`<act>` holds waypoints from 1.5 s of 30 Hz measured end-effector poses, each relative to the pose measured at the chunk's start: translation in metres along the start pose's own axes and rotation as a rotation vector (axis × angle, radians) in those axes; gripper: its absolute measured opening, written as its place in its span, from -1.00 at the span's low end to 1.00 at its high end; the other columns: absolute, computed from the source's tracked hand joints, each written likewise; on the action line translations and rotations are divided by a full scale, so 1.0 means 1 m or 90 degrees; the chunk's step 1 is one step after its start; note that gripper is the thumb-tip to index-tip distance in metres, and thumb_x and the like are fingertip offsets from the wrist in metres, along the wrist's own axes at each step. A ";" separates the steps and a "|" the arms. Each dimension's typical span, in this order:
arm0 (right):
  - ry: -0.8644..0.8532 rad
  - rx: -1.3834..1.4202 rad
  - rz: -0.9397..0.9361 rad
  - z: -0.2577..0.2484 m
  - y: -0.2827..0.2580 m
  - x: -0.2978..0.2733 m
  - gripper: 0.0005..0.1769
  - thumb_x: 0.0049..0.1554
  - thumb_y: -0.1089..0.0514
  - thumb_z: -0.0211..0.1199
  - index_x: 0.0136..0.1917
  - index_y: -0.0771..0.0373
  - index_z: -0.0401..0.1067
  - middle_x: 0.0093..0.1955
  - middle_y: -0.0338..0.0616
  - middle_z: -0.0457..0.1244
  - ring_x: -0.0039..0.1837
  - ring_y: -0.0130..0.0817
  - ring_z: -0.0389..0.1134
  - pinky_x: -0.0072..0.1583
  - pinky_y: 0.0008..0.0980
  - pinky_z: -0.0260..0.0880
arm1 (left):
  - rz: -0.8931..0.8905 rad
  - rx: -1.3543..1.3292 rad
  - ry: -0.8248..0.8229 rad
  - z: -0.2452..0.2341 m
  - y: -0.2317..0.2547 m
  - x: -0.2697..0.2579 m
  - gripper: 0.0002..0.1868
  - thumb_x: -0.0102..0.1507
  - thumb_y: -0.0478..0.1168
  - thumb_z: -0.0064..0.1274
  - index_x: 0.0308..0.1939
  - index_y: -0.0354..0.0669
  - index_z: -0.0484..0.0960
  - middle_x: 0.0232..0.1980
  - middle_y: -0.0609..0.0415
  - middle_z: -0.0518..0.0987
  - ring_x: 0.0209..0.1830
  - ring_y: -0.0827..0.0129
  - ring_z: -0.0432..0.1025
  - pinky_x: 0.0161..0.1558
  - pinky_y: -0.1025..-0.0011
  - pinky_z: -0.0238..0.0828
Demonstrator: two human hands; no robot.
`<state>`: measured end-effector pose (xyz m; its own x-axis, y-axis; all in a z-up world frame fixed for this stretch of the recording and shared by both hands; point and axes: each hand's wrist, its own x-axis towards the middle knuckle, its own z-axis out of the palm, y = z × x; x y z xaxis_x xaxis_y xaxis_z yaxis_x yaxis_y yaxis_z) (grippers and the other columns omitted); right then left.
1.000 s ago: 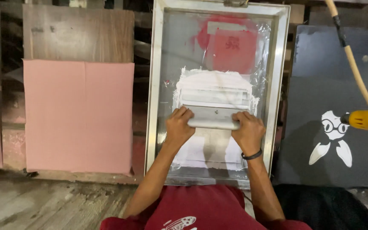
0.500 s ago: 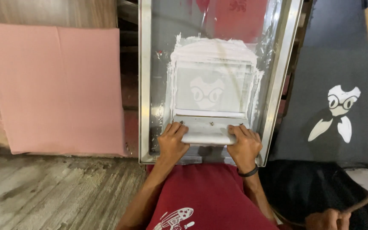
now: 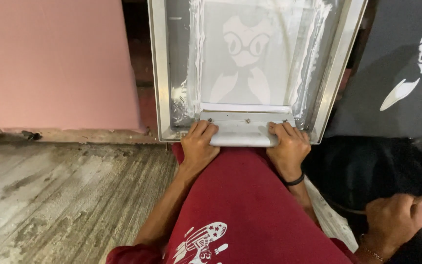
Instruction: The person uses a squeegee to spread white ink across a screen printing frame. They repeatedly pull the squeegee down the screen to transfer the ink onto fabric pieces laid out on a wooden rack below.
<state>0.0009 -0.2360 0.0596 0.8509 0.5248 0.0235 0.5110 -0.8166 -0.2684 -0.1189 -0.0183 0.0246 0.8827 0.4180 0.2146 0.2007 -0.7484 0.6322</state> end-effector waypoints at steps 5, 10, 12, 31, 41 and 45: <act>-0.060 0.001 0.004 -0.014 0.004 0.002 -0.82 -0.07 0.19 0.43 -0.23 -0.10 0.53 -0.24 -0.42 0.35 -0.10 -0.17 0.45 -0.01 -0.24 0.34 | 0.020 -0.001 -0.041 -0.014 0.003 0.005 -0.77 -0.08 -0.40 0.18 -0.39 -0.01 0.62 -0.42 0.19 0.44 -0.34 0.22 0.49 -0.33 0.45 0.47; -0.125 0.037 0.008 -0.044 0.017 0.056 -0.75 -0.18 0.08 0.43 -0.17 -0.14 0.53 -0.22 -0.39 0.37 -0.04 -0.08 0.46 0.04 -0.10 0.38 | 0.049 -0.011 -0.137 -0.070 0.028 0.076 -0.42 -0.18 -0.25 0.38 -0.05 0.01 0.70 -0.14 0.13 0.55 -0.03 0.13 0.53 -0.09 0.22 0.55; -0.168 0.122 0.083 -0.050 0.027 0.083 -0.63 -0.15 -0.16 0.56 -0.15 0.03 0.58 -0.24 -0.12 0.42 -0.04 0.14 0.46 -0.02 -0.04 0.37 | 0.026 -0.210 -0.134 -0.112 0.052 0.116 0.01 0.00 -0.31 0.42 0.48 -0.36 0.24 0.42 -0.42 0.27 0.46 -0.42 0.17 0.40 -0.18 0.18; 0.024 0.594 0.389 -0.015 0.075 0.112 -0.30 -0.04 0.15 0.53 0.24 0.62 0.38 0.70 0.18 -0.20 0.63 0.22 -0.09 0.53 -0.05 0.12 | -0.410 -0.041 0.155 -0.018 -0.139 0.102 -0.44 0.35 0.22 0.10 -0.39 -0.26 0.61 -0.46 -0.18 0.51 -0.37 -0.17 0.50 -0.29 0.09 0.40; -0.055 0.588 0.522 0.017 -0.233 0.122 -0.07 -0.10 0.06 0.42 0.49 0.24 0.16 0.65 -0.13 -0.04 0.55 -0.23 0.09 0.49 -0.22 0.18 | -0.600 -0.173 0.107 -0.252 -0.302 0.076 -0.44 0.29 0.26 -0.06 -0.28 -0.23 0.61 -0.38 -0.02 0.61 -0.31 0.18 0.48 -0.17 0.20 0.34; -0.099 0.598 0.549 0.036 -0.340 0.137 -0.11 -0.13 -0.04 0.47 0.39 0.41 0.37 0.75 -0.44 -0.19 0.59 -0.37 0.07 0.53 -0.33 0.14 | -0.664 -0.071 0.061 -0.330 -0.381 0.075 -0.34 0.31 0.30 -0.10 -0.41 -0.27 0.66 -0.41 -0.06 0.66 -0.34 0.13 0.53 -0.18 0.20 0.41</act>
<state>-0.0611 0.1225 0.1193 0.8062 -0.0114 -0.5915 -0.5306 -0.4560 -0.7145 -0.2693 0.4678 0.0459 0.2572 0.8701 -0.4204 0.7972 0.0548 0.6012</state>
